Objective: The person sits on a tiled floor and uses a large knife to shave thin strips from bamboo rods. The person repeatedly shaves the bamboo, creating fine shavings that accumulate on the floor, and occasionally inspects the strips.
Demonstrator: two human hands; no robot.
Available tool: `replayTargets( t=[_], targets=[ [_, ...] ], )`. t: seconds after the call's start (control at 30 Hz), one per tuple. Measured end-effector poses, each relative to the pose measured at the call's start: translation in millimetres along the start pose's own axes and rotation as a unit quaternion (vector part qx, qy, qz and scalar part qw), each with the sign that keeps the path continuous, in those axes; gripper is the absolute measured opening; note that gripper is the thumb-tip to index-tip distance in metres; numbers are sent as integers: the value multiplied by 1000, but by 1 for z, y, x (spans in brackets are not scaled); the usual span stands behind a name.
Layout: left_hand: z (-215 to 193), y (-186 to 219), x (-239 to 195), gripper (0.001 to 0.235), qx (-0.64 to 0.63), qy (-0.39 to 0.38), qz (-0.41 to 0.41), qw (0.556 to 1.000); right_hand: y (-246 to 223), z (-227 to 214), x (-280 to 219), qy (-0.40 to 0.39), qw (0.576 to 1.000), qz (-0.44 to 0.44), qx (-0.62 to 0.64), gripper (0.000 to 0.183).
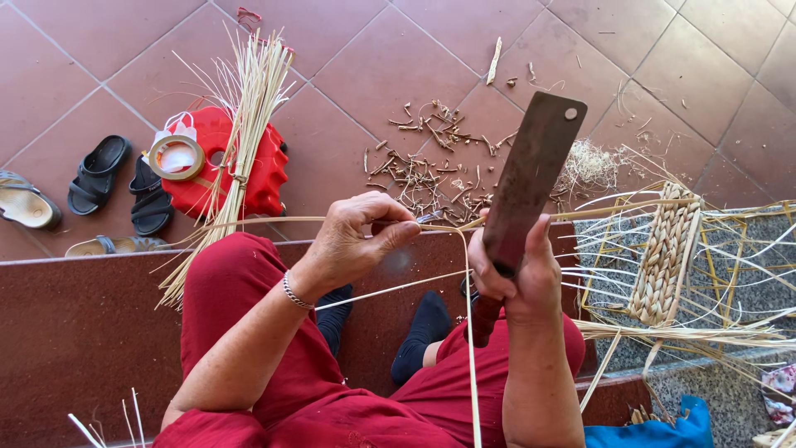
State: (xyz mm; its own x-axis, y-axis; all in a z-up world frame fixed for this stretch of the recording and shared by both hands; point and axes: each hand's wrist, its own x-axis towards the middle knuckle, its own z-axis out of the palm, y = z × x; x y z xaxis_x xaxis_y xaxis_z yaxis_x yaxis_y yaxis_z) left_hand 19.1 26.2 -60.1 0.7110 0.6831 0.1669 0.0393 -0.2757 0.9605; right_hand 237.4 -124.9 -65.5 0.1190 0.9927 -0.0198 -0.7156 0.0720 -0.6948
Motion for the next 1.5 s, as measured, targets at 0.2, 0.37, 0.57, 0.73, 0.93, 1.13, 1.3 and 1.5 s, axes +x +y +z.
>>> replayTargets(
  t=[0.2,0.37,0.57,0.73,0.93,1.13,1.3,1.5],
  targets=[
    [10,-24,8,11,-30,-25,-1,999,3,-22,17,40,999,35,5,64],
    [13,-44,12,10,-62,-39,29,997,6,-40,26,54,997,49,-1,63],
    [14,-61,17,10,-38,-35,110,993,13,-55,42,57,996,68,-1,61],
    [7,-60,17,9,-81,-14,101,991,13,-32,41,34,999,27,15,68],
    [8,-44,16,16,-35,61,67,995,24,12,27,-80,995,43,-48,73],
    [11,-36,14,23,-63,57,-36,996,35,20,35,-36,989,42,-140,68],
    [10,-63,13,19,-156,2,-42,987,38,8,39,-36,991,50,-115,68],
    [7,-97,23,15,-186,-24,-15,982,29,-11,51,1,997,55,-61,67]
  ],
)
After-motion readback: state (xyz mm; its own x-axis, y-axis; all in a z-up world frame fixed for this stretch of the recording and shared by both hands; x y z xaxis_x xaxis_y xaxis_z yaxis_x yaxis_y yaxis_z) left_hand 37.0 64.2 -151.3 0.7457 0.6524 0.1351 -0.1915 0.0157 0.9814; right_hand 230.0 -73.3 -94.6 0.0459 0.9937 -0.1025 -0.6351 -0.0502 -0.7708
